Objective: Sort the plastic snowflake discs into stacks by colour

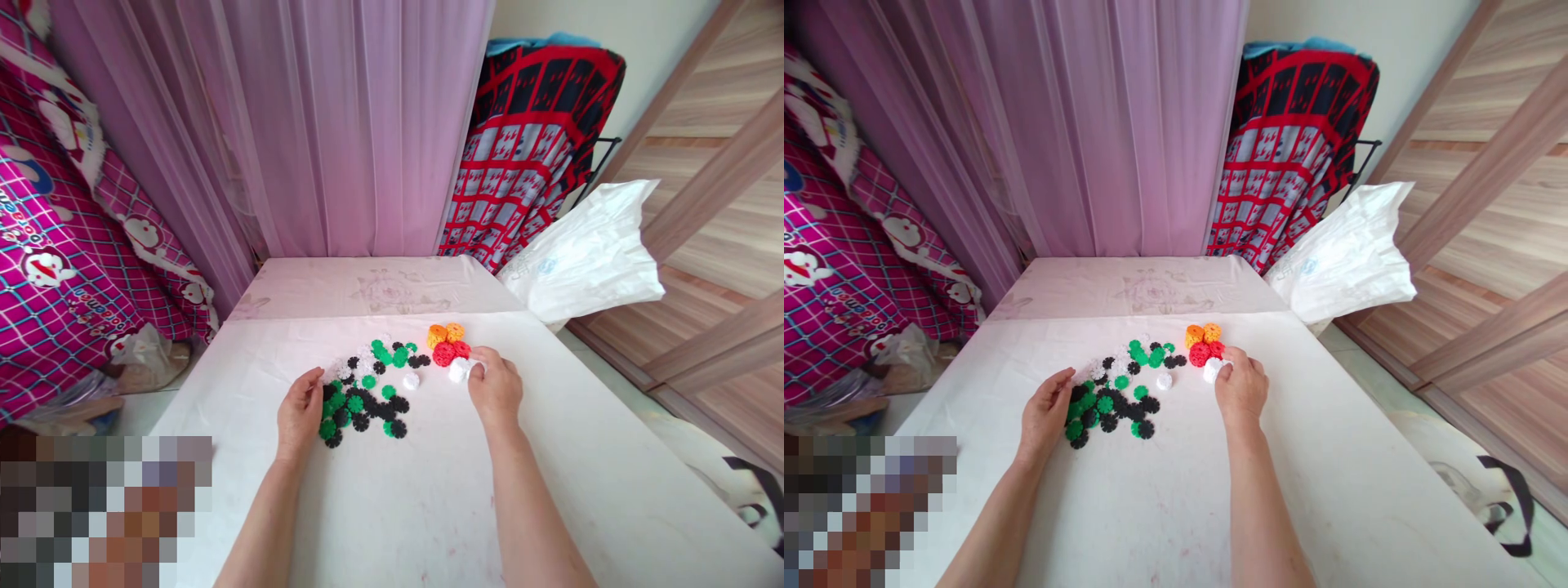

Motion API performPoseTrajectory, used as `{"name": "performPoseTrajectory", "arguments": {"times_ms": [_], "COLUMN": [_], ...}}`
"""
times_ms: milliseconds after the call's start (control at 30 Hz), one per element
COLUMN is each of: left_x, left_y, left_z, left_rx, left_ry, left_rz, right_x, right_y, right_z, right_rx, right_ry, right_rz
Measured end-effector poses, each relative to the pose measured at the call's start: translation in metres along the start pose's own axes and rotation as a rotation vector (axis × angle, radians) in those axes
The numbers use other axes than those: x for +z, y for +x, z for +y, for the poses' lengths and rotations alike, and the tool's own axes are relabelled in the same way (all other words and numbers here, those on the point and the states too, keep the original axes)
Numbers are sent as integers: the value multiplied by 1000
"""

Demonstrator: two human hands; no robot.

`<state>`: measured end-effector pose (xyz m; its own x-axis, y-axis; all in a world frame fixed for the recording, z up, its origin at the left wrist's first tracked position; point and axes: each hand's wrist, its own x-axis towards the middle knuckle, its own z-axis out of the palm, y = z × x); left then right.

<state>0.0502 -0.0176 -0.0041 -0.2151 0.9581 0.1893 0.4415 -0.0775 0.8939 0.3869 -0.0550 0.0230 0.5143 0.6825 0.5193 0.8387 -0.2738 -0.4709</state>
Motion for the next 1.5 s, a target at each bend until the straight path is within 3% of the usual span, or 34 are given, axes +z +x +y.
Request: {"name": "performPoseTrajectory", "arguments": {"times_ms": [300,800,933,1133,1200,1300,1500], "left_x": [0,0,1,1,1,2,2], "left_y": [0,0,0,0,0,-1,0], "left_z": [1,-3,-1,0,0,0,1], "left_rx": [-8,-14,-8,8,5,-6,-36], "left_ry": [-21,-17,-26,-33,-35,-43,-61], "left_rz": [1,-8,3,20,28,34,12], "right_x": [0,1,4,22,28,31,17], "right_y": [-3,-7,-10,-26,-32,-44,-81], "right_z": [-11,-22,-46,-117,-134,-145,-138], "right_rx": [38,-28,-137,-502,-544,-557,-559], "right_ry": [-48,-56,-27,60,13,-80,-118], "right_rz": [-132,-155,-219,-516,-594,-674,-709]}}
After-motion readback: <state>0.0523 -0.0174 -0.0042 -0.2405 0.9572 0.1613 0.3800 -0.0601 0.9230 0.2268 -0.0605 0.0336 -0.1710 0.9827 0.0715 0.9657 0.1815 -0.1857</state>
